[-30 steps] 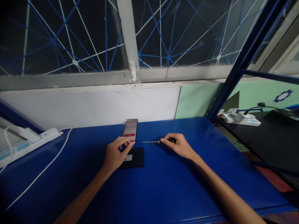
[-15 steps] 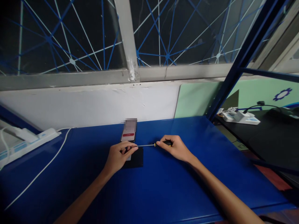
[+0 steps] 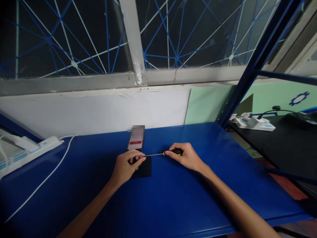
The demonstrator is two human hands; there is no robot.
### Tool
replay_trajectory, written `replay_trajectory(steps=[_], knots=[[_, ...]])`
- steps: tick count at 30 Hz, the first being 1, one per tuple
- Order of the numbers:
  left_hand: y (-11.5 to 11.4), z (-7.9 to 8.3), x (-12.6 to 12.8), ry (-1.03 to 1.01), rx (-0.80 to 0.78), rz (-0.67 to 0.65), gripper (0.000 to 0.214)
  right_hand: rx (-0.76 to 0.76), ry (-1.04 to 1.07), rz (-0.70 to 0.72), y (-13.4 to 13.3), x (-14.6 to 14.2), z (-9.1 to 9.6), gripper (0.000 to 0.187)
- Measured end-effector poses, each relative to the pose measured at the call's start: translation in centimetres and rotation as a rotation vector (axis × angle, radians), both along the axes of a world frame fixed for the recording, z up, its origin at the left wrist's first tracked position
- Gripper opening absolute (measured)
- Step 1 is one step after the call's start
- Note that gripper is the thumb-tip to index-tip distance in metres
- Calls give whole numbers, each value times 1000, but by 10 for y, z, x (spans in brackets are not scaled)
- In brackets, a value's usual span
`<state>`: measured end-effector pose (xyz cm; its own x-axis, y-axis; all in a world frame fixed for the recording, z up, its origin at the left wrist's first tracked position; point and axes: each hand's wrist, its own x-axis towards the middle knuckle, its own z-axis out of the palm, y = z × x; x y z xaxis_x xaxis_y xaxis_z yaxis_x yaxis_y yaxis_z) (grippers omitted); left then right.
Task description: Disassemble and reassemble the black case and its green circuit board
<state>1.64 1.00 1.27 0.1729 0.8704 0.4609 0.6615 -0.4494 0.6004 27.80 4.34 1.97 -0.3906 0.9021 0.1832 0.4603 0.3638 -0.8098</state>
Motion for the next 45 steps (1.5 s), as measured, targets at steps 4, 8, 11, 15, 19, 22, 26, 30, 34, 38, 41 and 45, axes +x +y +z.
replay_trajectory(steps=[4, 8, 11, 15, 19, 22, 26, 30, 34, 38, 41, 45], knots=[[1, -3, 0, -8, -9, 3, 7, 28, -6, 16, 0, 1, 0, 39], [2, -7, -1, -4, -26, -19, 9, 47, -2, 27, 0, 2, 2, 37], [1, -8, -2, 0, -38, -47, 12, 52, -3, 29, -1, 2, 2, 36], [1, -7, -2, -4, -41, -74, 13, 46, 8, 38, 0, 3, 1, 35], [2, -6, -2, -17, -34, -111, 14, 39, 21, 36, 1, 4, 1, 35], [1, -3, -2, 2, -39, -132, 16, 30, 24, 37, 2, 4, 1, 35], [-1, 3, -7, 89, -87, -163, 56, 23, 28, 25, 3, 8, 4, 34], [-4, 3, -12, 295, -152, -237, 99, 25, 54, 1, 6, 15, 10, 32], [-5, 0, -12, 373, -137, -244, 90, 10, 116, -9, 9, 23, 14, 28], [-5, 1, -12, 296, -112, -187, 86, -2, 148, -23, 9, 26, 14, 27], [-5, 6, -14, 212, -58, -160, 79, -2, 143, -11, 5, 23, 16, 26], [-4, 11, -16, 116, -3, -136, 73, 26, 156, 9, -2, 17, 20, 24]])
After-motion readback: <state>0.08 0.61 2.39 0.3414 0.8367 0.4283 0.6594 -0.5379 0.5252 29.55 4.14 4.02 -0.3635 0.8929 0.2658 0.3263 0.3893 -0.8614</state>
